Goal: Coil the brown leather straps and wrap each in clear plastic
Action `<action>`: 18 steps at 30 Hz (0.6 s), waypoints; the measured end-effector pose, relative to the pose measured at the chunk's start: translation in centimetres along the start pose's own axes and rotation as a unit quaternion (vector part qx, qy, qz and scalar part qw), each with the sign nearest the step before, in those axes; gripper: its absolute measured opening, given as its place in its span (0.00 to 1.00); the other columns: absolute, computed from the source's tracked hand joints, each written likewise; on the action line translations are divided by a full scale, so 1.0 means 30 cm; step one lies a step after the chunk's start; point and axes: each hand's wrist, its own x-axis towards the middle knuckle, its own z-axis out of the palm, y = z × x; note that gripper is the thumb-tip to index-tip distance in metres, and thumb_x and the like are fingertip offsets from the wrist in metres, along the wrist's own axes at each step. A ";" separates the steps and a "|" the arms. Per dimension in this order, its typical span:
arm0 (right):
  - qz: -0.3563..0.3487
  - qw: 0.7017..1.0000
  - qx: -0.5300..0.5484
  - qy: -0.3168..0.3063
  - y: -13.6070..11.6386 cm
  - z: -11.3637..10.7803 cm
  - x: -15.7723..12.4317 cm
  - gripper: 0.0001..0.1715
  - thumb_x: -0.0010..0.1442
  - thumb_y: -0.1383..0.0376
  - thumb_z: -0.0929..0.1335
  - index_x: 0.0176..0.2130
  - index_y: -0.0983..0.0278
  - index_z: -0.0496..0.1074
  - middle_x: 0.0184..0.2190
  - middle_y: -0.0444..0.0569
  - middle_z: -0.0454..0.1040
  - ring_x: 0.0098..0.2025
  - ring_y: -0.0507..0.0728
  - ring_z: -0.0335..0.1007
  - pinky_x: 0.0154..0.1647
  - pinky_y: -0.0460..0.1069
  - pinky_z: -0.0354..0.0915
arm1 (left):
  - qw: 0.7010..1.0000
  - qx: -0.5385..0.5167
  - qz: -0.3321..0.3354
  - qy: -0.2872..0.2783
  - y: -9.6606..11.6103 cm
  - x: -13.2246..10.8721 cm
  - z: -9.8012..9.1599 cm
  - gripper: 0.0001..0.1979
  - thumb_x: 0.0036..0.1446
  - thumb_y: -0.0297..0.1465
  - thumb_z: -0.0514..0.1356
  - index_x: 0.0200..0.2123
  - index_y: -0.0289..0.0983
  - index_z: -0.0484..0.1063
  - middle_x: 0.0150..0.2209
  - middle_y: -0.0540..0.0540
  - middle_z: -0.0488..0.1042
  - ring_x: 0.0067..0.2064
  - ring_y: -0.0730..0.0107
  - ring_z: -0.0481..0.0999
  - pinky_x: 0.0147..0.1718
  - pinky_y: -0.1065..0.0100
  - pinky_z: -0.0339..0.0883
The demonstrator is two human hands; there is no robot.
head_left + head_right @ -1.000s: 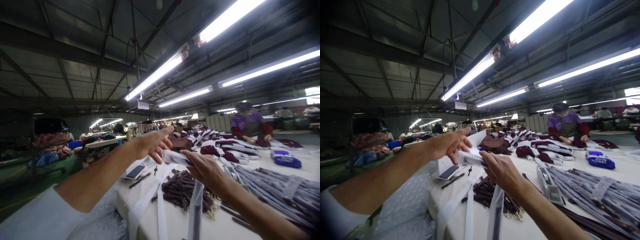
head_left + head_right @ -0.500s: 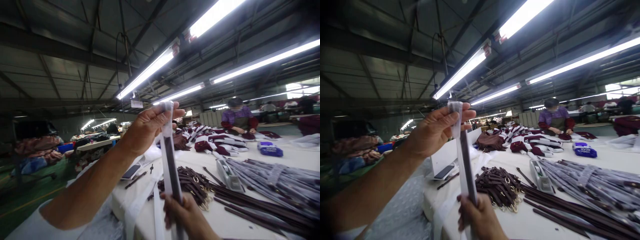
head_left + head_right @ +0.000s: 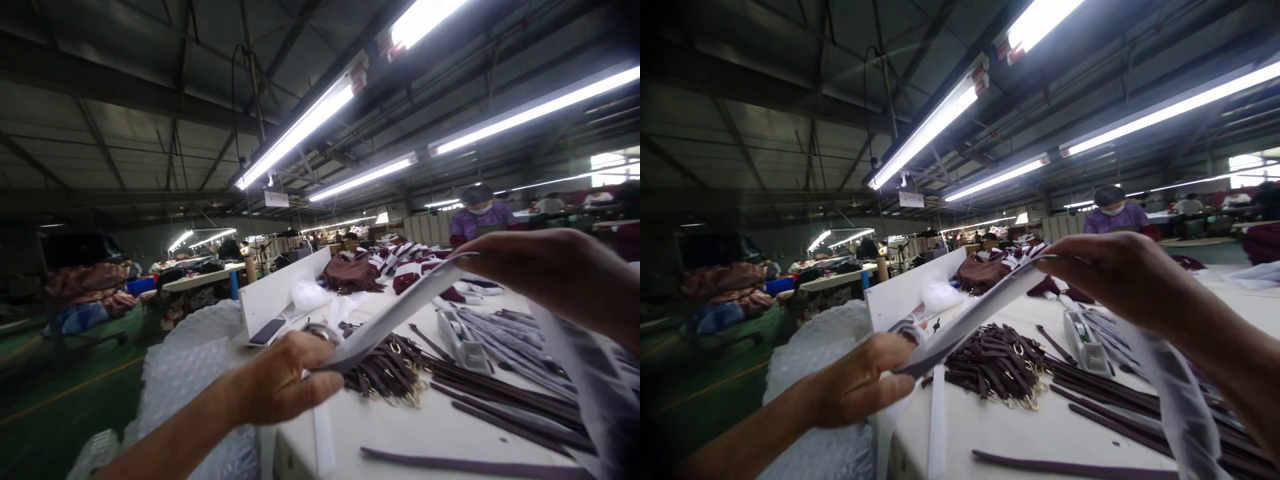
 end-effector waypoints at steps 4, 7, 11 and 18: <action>0.127 0.933 0.201 -0.268 0.054 0.136 0.051 0.14 0.49 0.61 0.70 0.21 0.71 0.75 0.12 0.40 0.63 0.13 0.43 0.56 0.14 0.40 0.50 | 0.923 -0.380 -0.052 -0.015 0.122 -0.029 -0.003 0.17 0.57 0.40 0.53 0.46 0.39 0.72 0.24 0.47 0.74 0.30 0.64 0.75 0.34 0.66 0.68; 0.175 0.887 0.267 -0.335 0.090 0.323 -0.092 0.23 0.57 0.55 0.64 0.24 0.69 0.74 0.11 0.37 0.56 0.11 0.43 0.47 0.11 0.40 0.48 | 0.833 -0.542 0.001 0.110 0.159 0.002 -0.041 0.15 0.57 0.37 0.54 0.39 0.35 0.75 0.15 0.51 0.66 0.28 0.65 0.76 0.46 0.57 0.67; 0.257 0.790 0.401 -0.386 0.148 0.543 -0.329 0.27 0.55 0.48 0.63 0.24 0.68 0.71 0.06 0.35 0.51 0.07 0.44 0.41 0.07 0.40 0.46 | 0.757 -0.621 0.004 0.203 0.140 0.056 -0.053 0.12 0.56 0.35 0.56 0.31 0.31 0.75 0.13 0.53 0.62 0.23 0.72 0.71 0.50 0.50 0.65; 0.253 0.786 0.451 -0.338 0.158 0.640 -0.468 0.29 0.52 0.43 0.65 0.39 0.65 0.64 0.23 0.48 0.73 0.18 0.47 0.65 0.17 0.39 0.56 | 0.637 -0.671 -0.090 0.369 0.035 0.120 0.003 0.16 0.60 0.36 0.53 0.26 0.32 0.70 0.13 0.57 0.57 0.19 0.79 0.66 0.46 0.58 0.70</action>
